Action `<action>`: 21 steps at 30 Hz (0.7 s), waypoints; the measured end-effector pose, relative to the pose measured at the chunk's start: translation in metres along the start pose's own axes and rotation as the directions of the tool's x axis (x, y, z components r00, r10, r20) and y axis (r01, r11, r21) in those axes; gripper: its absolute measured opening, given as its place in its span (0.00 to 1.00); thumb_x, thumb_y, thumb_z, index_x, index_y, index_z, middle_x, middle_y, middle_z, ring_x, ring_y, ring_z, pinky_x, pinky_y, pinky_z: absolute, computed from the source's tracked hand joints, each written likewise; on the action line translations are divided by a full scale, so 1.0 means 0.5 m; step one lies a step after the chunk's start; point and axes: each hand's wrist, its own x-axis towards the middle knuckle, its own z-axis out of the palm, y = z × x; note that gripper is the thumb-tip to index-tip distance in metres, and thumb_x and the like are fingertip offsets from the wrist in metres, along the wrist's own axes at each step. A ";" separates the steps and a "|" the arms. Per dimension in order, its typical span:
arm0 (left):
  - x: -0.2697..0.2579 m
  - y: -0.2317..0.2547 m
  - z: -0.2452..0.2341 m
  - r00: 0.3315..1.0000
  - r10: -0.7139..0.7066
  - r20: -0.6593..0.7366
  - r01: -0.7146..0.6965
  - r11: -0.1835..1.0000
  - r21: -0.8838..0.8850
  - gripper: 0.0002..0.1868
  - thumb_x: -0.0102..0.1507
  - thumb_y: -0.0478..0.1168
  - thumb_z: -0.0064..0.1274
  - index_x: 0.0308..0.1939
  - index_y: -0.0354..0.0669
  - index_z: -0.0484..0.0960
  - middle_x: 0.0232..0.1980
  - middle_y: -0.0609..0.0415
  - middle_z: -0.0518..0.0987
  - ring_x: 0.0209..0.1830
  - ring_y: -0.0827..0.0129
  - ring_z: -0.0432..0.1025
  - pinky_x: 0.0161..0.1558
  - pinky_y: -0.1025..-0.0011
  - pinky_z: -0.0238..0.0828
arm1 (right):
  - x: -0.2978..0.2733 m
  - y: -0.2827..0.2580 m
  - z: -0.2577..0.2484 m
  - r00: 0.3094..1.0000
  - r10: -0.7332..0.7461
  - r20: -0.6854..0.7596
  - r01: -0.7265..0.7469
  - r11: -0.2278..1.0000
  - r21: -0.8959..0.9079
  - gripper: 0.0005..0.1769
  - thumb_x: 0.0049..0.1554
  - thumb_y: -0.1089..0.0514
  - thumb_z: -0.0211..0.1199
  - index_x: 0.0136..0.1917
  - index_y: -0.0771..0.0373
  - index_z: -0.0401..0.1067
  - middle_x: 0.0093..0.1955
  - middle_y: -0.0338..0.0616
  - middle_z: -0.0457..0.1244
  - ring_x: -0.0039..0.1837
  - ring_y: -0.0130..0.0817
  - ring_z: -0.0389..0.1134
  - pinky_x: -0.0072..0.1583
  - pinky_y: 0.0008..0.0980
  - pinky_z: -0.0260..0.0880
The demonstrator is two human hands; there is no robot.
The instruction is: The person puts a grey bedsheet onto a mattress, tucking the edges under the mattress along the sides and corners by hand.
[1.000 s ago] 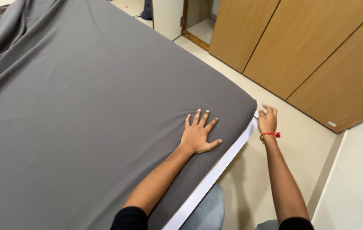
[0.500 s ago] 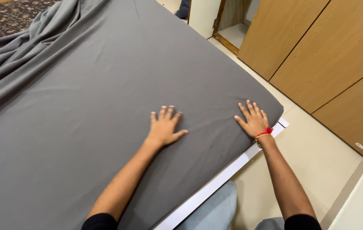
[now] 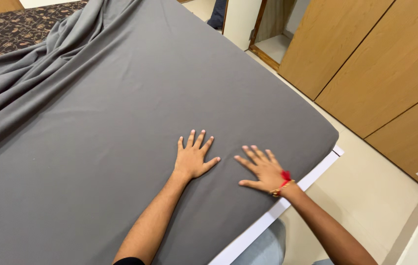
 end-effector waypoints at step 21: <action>-0.004 0.019 -0.006 0.987 0.141 0.082 -0.146 0.988 0.054 0.58 0.53 0.85 0.40 0.78 0.57 0.57 0.80 0.35 0.47 0.81 0.37 0.37 0.70 0.28 0.30 | -0.108 -0.043 0.057 0.897 0.330 -0.295 -0.266 0.935 0.236 0.45 0.59 0.29 0.51 0.80 0.56 0.53 0.84 0.46 0.44 0.84 0.48 0.39 0.78 0.57 0.35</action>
